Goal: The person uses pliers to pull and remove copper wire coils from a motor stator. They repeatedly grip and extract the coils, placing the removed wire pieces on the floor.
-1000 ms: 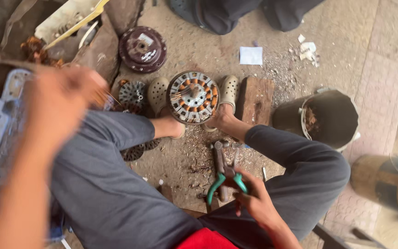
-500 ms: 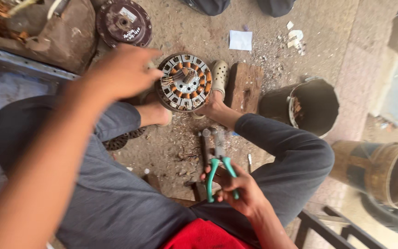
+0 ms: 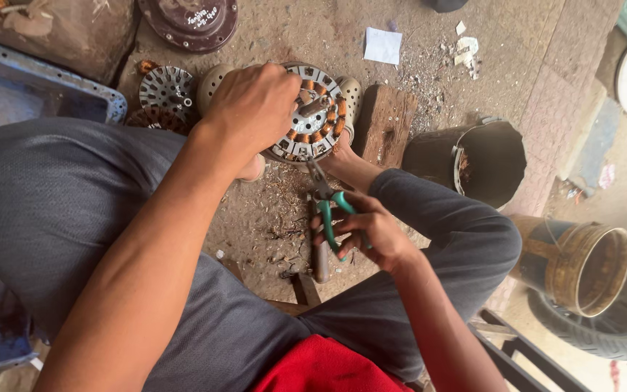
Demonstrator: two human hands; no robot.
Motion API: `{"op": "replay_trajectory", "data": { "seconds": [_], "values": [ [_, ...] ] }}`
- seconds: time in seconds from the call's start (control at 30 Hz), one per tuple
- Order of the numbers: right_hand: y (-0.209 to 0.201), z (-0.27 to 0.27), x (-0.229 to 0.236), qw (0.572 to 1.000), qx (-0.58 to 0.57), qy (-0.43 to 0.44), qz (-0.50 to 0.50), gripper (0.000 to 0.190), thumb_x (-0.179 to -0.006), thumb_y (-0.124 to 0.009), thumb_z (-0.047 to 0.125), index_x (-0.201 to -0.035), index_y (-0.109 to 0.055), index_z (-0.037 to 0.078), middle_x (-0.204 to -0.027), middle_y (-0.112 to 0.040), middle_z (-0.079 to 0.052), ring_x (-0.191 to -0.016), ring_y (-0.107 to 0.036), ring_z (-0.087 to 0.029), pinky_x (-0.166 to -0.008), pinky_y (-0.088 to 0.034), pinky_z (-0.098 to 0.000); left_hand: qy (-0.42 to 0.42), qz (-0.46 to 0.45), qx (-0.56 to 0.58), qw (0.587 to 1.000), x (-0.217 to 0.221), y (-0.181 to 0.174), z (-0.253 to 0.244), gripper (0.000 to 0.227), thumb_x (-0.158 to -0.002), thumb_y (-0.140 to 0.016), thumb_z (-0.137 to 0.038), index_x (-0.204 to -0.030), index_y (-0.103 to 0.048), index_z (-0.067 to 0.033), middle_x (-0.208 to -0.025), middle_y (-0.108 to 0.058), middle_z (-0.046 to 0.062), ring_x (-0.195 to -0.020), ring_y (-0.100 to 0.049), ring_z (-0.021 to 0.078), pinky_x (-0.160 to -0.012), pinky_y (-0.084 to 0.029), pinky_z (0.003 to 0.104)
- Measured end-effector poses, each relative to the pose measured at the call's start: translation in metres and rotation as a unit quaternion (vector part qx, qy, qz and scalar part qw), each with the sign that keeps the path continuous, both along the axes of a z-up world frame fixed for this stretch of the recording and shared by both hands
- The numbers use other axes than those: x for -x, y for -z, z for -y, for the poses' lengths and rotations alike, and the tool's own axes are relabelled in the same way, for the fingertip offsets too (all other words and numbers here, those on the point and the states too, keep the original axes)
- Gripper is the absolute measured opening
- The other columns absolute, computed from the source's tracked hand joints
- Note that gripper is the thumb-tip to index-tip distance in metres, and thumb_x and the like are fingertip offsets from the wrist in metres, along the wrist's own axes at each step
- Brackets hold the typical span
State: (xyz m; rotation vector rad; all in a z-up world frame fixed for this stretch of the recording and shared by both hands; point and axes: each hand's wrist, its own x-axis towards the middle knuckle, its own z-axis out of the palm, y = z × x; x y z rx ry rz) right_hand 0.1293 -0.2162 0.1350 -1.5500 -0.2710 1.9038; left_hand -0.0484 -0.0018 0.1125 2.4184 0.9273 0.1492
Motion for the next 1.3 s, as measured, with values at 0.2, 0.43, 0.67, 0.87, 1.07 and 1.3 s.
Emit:
{"op": "replay_trajectory", "data": {
  "seconds": [0.2, 0.43, 0.67, 0.87, 1.07, 1.3],
  "values": [
    [-0.009, -0.016, -0.015, 0.998, 0.029, -0.034, -0.033, 0.060, -0.079, -0.047, -0.013, -0.139, -0.044, -0.016, -0.112, -0.070, -0.031, -0.088, -0.076, -0.038, -0.052, -0.064, -0.0309, -0.002, -0.006, -0.028, 1.000, -0.004, 0.018, -0.002, 0.012, -0.092, -0.064, -0.001, -0.098, -0.072, 0.0047, -0.087, -0.073, 0.023, -0.069, -0.074, 0.0287, -0.061, -0.062, 0.040],
    [0.007, -0.014, -0.022, 0.997, 0.048, 0.005, -0.066, 0.051, -0.078, -0.050, -0.012, -0.129, -0.050, -0.013, -0.103, -0.069, -0.026, -0.083, -0.075, -0.034, -0.044, -0.057, -0.0222, -0.013, 0.007, -0.027, 1.000, -0.004, 0.019, -0.003, 0.011, -0.092, -0.067, -0.004, -0.097, -0.073, 0.0036, -0.085, -0.073, 0.022, -0.070, -0.075, 0.0294, -0.061, -0.062, 0.041],
    [0.013, -0.010, -0.035, 0.994, 0.049, 0.026, -0.096, 0.039, -0.078, -0.053, -0.011, -0.117, -0.053, -0.012, -0.095, -0.065, -0.020, -0.073, -0.068, -0.027, -0.033, -0.038, -0.0161, -0.020, 0.038, -0.063, 0.997, -0.002, 0.018, -0.001, 0.010, -0.090, -0.070, -0.006, -0.092, -0.075, 0.0019, -0.084, -0.074, 0.021, -0.074, -0.075, 0.0301, -0.065, -0.061, 0.043],
    [-0.016, -0.026, -0.011, 0.998, 0.065, -0.024, 0.014, 0.045, -0.081, -0.053, -0.004, -0.126, -0.054, -0.004, -0.098, -0.070, -0.018, -0.072, -0.072, -0.024, -0.037, -0.044, -0.0182, 0.014, -0.019, -0.024, 0.999, -0.007, 0.019, 0.000, 0.034, -0.085, -0.073, -0.006, -0.118, -0.067, 0.0019, -0.113, -0.068, 0.025, -0.099, -0.070, 0.0332, -0.081, -0.060, 0.048],
    [-0.033, -0.036, 0.018, 0.999, 0.029, 0.003, -0.027, 0.030, -0.096, -0.053, 0.010, -0.123, -0.051, -0.003, -0.097, -0.075, -0.018, -0.064, -0.071, -0.023, -0.040, -0.047, -0.0213, 0.032, 0.002, 0.025, 0.999, -0.022, 0.041, 0.002, 0.090, -0.084, -0.071, -0.051, -0.152, -0.037, -0.0043, -0.160, -0.027, 0.025, -0.146, -0.028, 0.0420, -0.114, -0.027, 0.062],
    [-0.032, -0.040, 0.030, 0.998, 0.047, 0.048, -0.005, 0.029, -0.098, -0.062, 0.012, -0.123, -0.055, -0.001, -0.085, -0.067, -0.012, -0.053, -0.065, -0.018, -0.036, -0.040, -0.0200, -0.012, 0.012, 0.000, 1.000, -0.040, 0.077, 0.010, 0.090, -0.099, -0.033, -0.072, -0.162, -0.020, -0.0087, -0.168, -0.009, 0.018, -0.155, -0.010, 0.0368, -0.122, -0.014, 0.064]
  ]
}}
